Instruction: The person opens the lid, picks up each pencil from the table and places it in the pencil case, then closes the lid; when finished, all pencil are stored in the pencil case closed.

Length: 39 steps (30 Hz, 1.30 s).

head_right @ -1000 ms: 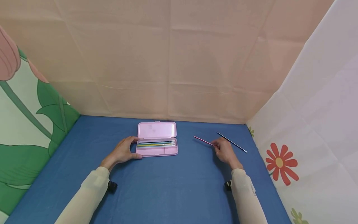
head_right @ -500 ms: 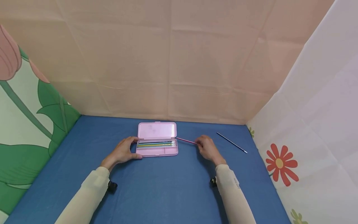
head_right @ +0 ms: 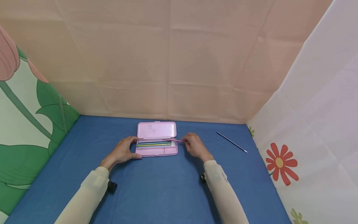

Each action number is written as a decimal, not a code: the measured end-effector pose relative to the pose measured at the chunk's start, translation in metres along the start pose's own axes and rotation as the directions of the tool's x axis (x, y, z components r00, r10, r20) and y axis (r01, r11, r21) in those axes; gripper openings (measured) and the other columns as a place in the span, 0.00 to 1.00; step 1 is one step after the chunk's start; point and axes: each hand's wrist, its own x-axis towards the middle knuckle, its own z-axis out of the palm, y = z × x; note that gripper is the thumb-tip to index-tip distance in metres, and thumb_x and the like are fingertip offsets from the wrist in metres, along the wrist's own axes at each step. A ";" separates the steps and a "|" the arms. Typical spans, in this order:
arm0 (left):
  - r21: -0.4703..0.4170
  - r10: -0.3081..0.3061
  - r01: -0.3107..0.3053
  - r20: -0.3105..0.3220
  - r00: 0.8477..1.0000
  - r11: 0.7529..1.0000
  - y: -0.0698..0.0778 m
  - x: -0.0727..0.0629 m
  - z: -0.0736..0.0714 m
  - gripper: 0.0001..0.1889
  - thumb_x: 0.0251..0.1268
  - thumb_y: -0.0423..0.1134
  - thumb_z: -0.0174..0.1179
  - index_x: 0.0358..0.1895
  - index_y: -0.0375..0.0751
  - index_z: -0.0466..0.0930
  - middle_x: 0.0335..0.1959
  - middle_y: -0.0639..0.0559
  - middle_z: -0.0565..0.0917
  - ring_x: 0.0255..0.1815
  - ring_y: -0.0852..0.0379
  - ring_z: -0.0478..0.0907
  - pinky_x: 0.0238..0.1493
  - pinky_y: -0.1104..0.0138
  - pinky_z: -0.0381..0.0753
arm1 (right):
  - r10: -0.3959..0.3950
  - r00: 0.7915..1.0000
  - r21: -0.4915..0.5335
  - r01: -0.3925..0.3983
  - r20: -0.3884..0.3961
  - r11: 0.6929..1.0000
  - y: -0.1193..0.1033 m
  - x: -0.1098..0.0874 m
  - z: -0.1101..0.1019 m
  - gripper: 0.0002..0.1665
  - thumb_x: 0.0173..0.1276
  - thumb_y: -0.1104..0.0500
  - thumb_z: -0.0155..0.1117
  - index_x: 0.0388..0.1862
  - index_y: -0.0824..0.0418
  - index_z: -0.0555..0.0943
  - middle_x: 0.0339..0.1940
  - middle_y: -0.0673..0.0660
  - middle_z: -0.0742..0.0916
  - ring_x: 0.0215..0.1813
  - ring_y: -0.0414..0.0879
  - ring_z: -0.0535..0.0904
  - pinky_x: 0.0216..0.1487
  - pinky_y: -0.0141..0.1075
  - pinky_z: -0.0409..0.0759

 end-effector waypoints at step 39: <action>0.013 0.011 -0.011 0.007 1.000 1.000 -0.005 0.003 0.001 0.46 0.63 0.48 0.86 0.81 0.37 0.73 0.83 0.32 0.74 0.86 0.27 0.67 0.87 0.28 0.64 | -0.229 0.971 -0.009 0.230 0.074 0.973 0.003 0.089 0.113 0.16 0.79 0.67 0.68 0.54 0.53 0.96 0.50 0.50 0.95 0.57 0.47 0.89 0.69 0.45 0.87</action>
